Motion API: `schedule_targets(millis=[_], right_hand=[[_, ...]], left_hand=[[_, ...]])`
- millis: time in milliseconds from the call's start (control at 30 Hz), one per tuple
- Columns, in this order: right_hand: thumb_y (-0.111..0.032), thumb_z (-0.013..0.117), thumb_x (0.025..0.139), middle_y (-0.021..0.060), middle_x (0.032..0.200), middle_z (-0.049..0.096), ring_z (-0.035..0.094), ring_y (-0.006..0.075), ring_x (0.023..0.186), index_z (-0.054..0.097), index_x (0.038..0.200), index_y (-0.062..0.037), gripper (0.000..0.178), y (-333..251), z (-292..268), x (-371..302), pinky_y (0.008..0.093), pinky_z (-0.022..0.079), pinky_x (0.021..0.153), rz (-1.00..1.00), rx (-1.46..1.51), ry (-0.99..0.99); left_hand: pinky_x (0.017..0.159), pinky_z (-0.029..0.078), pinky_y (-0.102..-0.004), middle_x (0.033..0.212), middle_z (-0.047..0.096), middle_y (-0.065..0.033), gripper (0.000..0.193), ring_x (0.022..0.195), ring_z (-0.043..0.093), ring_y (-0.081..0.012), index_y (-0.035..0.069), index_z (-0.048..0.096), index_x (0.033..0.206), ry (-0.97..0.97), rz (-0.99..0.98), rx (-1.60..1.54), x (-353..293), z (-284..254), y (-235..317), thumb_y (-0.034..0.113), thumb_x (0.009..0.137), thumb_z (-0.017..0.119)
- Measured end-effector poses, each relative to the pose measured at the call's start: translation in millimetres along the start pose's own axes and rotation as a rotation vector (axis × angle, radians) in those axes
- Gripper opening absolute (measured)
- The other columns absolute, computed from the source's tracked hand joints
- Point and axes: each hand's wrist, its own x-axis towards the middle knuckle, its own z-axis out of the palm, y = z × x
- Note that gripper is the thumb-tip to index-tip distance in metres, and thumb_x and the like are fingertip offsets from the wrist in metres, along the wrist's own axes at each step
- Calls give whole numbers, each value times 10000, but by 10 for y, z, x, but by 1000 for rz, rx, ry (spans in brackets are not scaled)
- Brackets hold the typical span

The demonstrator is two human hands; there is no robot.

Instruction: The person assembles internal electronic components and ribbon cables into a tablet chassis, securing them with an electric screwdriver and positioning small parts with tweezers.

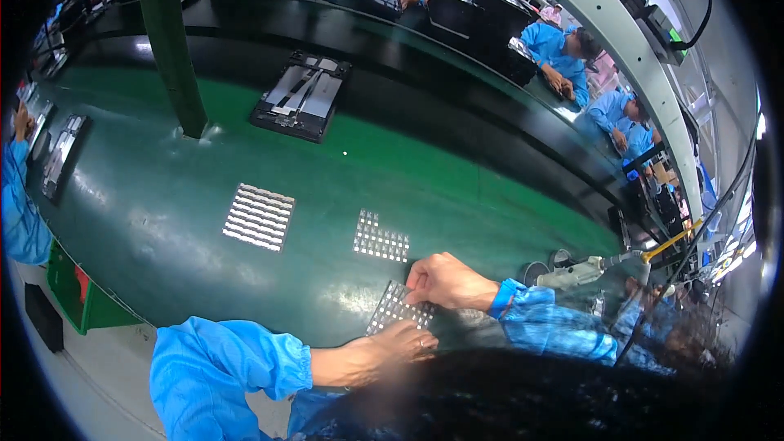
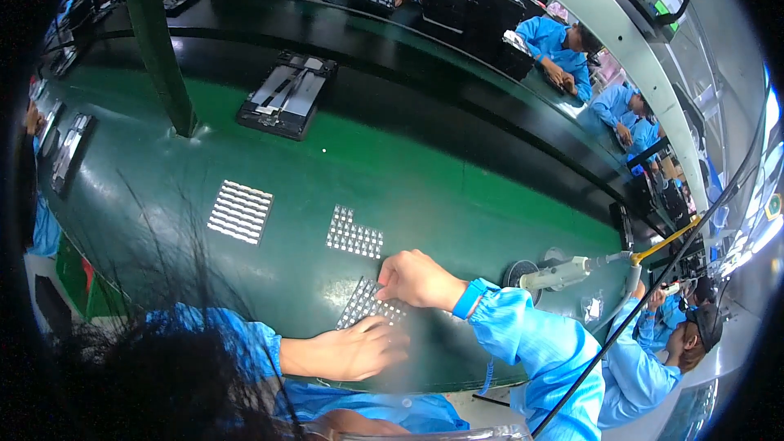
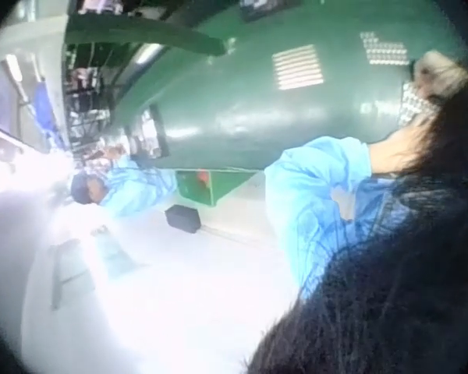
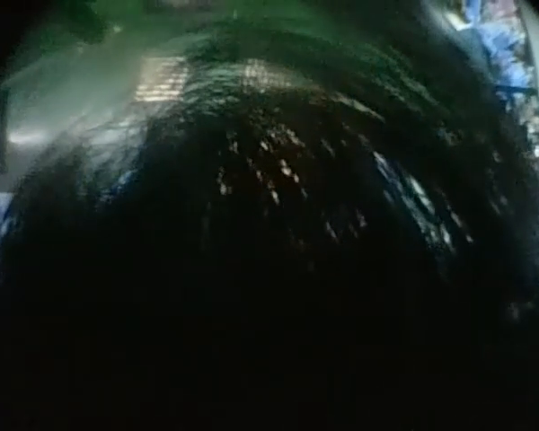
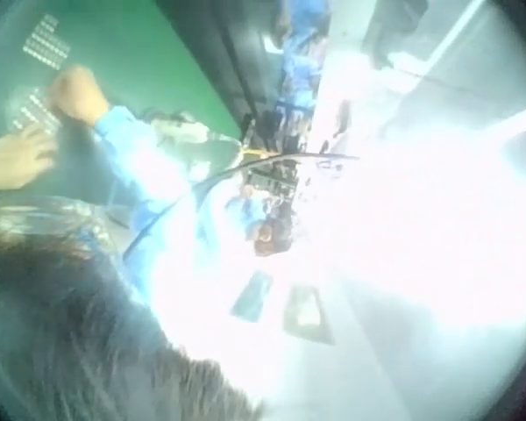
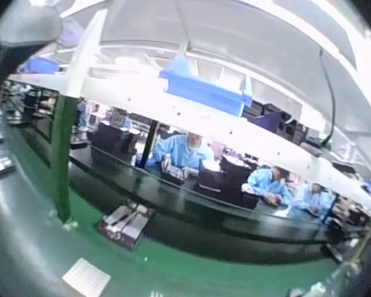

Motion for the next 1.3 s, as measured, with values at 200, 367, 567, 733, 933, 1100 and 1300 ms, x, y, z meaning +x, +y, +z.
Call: schedule_targets(millis=[200,367,567,733,933,1100,1300], right_hand=[[-240,844,784,118,784,710,689,213,739,669,871,-16,297,-86,68,49,360,530,662,102,-145,-53],[-218,811,785,154,821,707,693,296,802,675,884,-16,262,-147,83,-6,410,532,700,103,-187,-26],[-187,790,779,182,848,706,695,349,844,692,907,-20,233,-153,133,-17,440,539,735,59,-240,1],[-223,858,749,148,732,678,664,253,679,692,863,-32,278,22,194,30,385,521,619,-86,-143,134],[-208,793,853,49,801,697,642,121,767,723,976,-15,239,55,-117,62,296,523,708,-295,-123,-82],[-279,721,916,50,826,706,641,130,770,725,1001,-12,281,-111,-139,162,313,522,730,-46,12,-142],[-146,752,861,88,779,681,620,131,732,709,989,0,199,-32,-168,137,320,517,693,-230,0,-123]], left_hand=[[1074,391,-462,1345,541,-170,448,1191,539,-304,38,539,1292,63,-31,-80,-47,157,53,228,888,581],[1070,390,-469,1316,550,-168,445,1193,536,-307,47,529,1291,88,-15,-93,-62,316,60,224,886,581],[1081,371,-480,1277,562,-159,429,1182,529,-309,55,544,1262,-55,-64,-198,8,26,68,225,870,588],[1085,355,-463,1253,568,-141,391,1178,521,-305,60,595,1183,22,-74,-297,24,-11,16,232,832,608],[1106,339,-478,1250,567,-139,304,1205,511,-294,57,616,1118,68,-130,-327,13,-35,12,177,840,584],[1128,323,-479,1266,574,-142,292,1241,505,-277,43,612,1108,86,-152,-329,-12,2,62,169,846,587],[1135,328,-501,1301,555,-171,304,1267,509,-302,22,623,1119,67,-146,-340,11,-1,40,167,863,546]])
